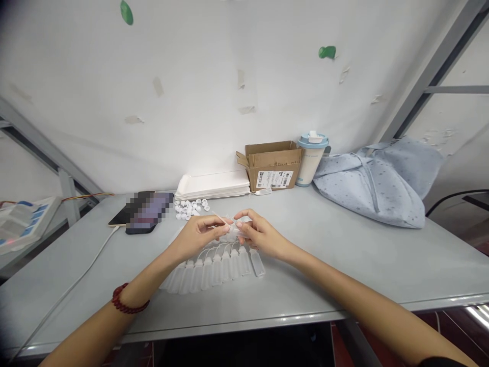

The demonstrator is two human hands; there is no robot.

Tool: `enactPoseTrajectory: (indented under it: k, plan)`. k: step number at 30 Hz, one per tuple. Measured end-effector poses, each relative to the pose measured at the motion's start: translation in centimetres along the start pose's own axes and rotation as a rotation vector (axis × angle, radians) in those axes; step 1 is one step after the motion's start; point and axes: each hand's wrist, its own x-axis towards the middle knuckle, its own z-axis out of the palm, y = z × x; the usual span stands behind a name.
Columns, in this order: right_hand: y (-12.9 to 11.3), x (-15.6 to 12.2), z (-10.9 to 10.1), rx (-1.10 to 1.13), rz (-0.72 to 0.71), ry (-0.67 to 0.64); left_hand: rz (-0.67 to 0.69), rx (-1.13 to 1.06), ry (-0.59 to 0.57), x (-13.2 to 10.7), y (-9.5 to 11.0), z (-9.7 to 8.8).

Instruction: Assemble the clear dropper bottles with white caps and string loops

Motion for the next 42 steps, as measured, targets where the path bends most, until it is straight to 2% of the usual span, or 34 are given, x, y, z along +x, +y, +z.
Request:
enactPoseTrajectory:
  k: [6,18,26,29,33,36,42]
  plan:
    - [-0.3,-0.2,0.2,-0.013,0.006,0.005,-0.078,0.054,-0.027,-0.1,0.3,0.0]
    - [-0.5,-0.2,0.2,-0.017,0.091,-0.002,0.055,0.158,-0.005,-0.3,0.8,0.2]
    - [-0.8,-0.3,0.2,-0.03,0.044,0.009,-0.04,0.123,-0.054,-0.3,0.6,0.1]
    - [-0.5,-0.3,0.2,-0.096,-0.036,0.038,-0.065,0.094,-0.042,-0.2,0.7,0.0]
    - [0.1,-0.2,0.1,-0.332,-0.192,0.156,-0.111,0.037,0.007,-0.1,0.9,-0.2]
    - [0.4,-0.1,0.0,-0.463,-0.285,0.21,-0.139,-0.015,-0.002,0.0,1.1,-0.4]
    - [0.4,-0.1,-0.2,-0.52,-0.327,0.233,-0.112,-0.043,-0.003,0.0,1.0,-0.4]
